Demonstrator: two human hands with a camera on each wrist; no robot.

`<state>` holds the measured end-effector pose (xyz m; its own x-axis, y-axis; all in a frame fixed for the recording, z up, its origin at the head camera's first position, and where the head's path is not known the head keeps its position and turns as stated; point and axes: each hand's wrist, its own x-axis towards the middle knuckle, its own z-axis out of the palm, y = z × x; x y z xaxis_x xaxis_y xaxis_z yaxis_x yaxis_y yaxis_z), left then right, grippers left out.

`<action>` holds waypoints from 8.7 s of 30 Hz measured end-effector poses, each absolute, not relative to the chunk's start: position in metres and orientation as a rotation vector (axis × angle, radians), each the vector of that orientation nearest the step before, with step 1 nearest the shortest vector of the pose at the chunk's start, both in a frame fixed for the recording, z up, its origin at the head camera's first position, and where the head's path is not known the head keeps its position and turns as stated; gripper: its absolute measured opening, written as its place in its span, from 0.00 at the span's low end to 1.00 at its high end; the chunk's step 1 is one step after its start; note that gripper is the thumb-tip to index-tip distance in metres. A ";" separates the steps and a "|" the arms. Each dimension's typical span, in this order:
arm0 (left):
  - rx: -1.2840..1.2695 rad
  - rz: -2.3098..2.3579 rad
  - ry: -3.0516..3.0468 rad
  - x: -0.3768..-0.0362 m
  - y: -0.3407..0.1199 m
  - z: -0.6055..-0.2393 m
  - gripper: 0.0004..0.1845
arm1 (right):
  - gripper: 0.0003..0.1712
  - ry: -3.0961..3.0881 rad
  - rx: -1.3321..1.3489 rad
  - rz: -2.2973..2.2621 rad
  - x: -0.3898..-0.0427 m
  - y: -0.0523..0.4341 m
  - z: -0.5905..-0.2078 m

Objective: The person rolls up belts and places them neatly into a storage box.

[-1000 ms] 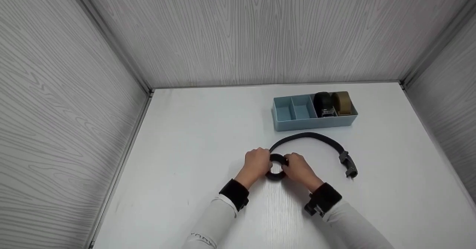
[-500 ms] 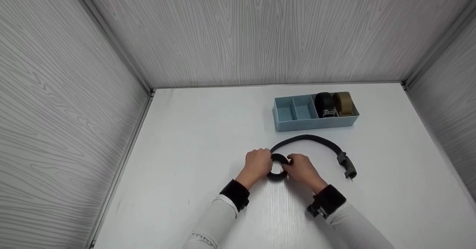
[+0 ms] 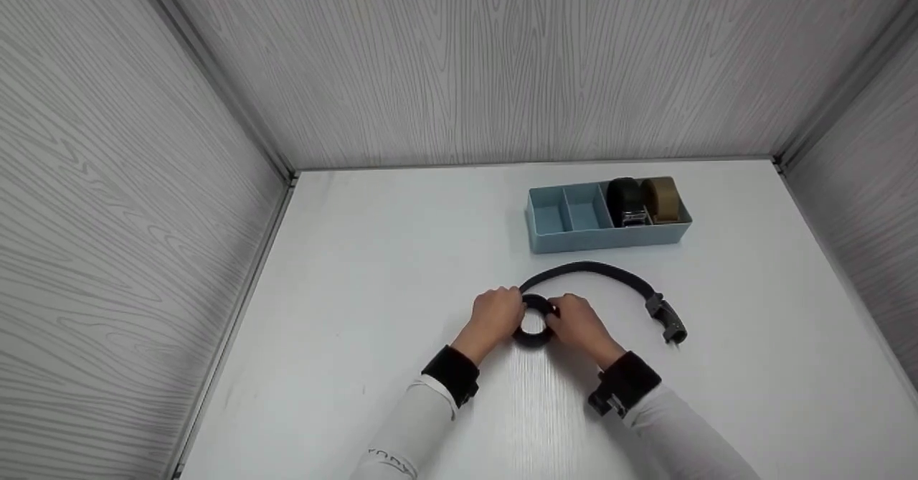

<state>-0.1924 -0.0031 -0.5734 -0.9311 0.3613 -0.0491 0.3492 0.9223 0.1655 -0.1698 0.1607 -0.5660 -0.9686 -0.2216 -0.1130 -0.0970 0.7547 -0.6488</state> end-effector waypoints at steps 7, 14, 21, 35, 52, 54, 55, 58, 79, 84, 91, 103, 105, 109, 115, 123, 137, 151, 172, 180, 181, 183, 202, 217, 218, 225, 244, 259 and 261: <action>0.530 0.236 2.995 -0.194 -0.002 -0.574 0.09 | 0.12 2.766 -0.258 -1.026 -0.173 0.163 -0.571; 0.467 0.245 3.029 -0.193 0.002 -0.572 0.08 | 0.10 2.607 -0.092 -1.135 -0.167 0.166 -0.564; 0.507 0.347 2.975 -0.193 0.001 -0.567 0.03 | 0.08 2.633 -0.134 -1.064 -0.169 0.161 -0.564; 0.565 0.400 2.987 -0.196 0.000 -0.569 0.02 | 0.11 2.740 -0.106 -0.962 -0.165 0.159 -0.561; 0.644 0.221 2.980 -0.195 0.002 -0.573 0.09 | 0.11 2.836 -0.265 -0.896 -0.168 0.163 -0.566; 0.621 0.220 2.989 -0.194 0.003 -0.574 0.08 | 0.10 2.811 -0.214 -0.938 -0.166 0.165 -0.565; 0.608 0.228 2.991 -0.193 0.004 -0.574 0.08 | 0.09 2.801 -0.187 -0.949 -0.165 0.166 -0.565; 0.579 0.255 2.989 -0.193 0.004 -0.573 0.08 | 0.05 2.790 -0.126 -0.960 -0.163 0.166 -0.563; 0.606 0.190 2.971 -0.196 0.006 -0.573 0.11 | 0.08 2.758 -0.125 -0.913 -0.161 0.162 -0.562; 0.636 0.235 2.985 -0.194 0.003 -0.575 0.11 | 0.06 2.799 -0.174 -0.881 -0.162 0.162 -0.562; 0.654 0.227 3.000 -0.195 0.003 -0.574 0.10 | 0.03 2.826 -0.218 -0.843 -0.165 0.159 -0.560; 0.596 0.291 2.981 -0.197 0.004 -0.573 0.04 | 0.13 3.184 -0.266 -0.516 -0.167 0.206 -0.546; 0.583 0.337 2.970 -0.196 0.004 -0.574 0.05 | 0.16 3.124 -0.242 -0.515 -0.169 0.217 -0.546; 0.517 0.473 2.934 -0.195 0.006 -0.576 0.12 | 0.15 2.956 -0.185 -0.599 -0.173 0.231 -0.545; 0.397 0.612 2.912 -0.192 0.011 -0.577 0.10 | 0.13 2.903 -0.211 -0.649 -0.176 0.233 -0.544; 0.308 0.618 2.946 -0.189 0.017 -0.577 0.08 | 0.09 2.866 -0.286 -0.692 -0.174 0.227 -0.544; 0.280 0.650 2.965 -0.189 0.018 -0.578 0.08 | 0.07 2.764 -0.334 -0.878 -0.172 0.213 -0.549; 0.413 0.749 2.950 -0.187 0.013 -0.578 0.05 | 0.23 2.596 -0.250 -1.015 -0.174 0.214 -0.553; 0.466 1.191 2.962 -0.193 -0.002 -0.569 0.17 | 0.30 2.593 -0.447 -1.373 -0.167 0.209 -0.536; 0.504 1.371 2.951 -0.195 -0.001 -0.562 0.16 | 0.31 2.912 -0.476 -1.209 -0.163 0.199 -0.526; 0.511 1.383 2.941 -0.195 0.000 -0.562 0.16 | 0.31 2.955 -0.476 -1.186 -0.163 0.198 -0.525; 0.520 1.394 2.923 -0.195 0.001 -0.561 0.15 | 0.31 3.021 -0.475 -1.151 -0.162 0.196 -0.524; 0.574 1.295 2.728 -0.203 0.003 -0.563 0.19 | 0.29 3.025 -0.406 -1.061 -0.166 0.204 -0.514; 0.808 0.270 3.032 -0.235 0.011 -0.546 0.25 | 0.29 3.124 -0.361 -0.804 -0.200 0.229 -0.486; 0.805 0.236 3.027 -0.238 0.012 -0.545 0.26 | 0.29 3.133 -0.365 -0.798 -0.202 0.230 -0.485; 0.820 0.064 2.999 -0.250 0.018 -0.545 0.30 | 0.29 3.167 -0.393 -0.765 -0.222 0.233 -0.472; 0.730 0.017 2.945 -0.250 0.026 -0.538 0.35 | 0.31 3.383 -0.074 -0.852 -0.283 0.225 -0.462; 0.711 -0.023 2.958 -0.247 0.029 -0.541 0.30 | 0.31 3.439 0.071 -0.846 -0.297 0.225 -0.510; 0.711 -0.026 2.960 -0.246 0.029 -0.540 0.29 | 0.31 3.420 0.057 -0.820 -0.296 0.226 -0.511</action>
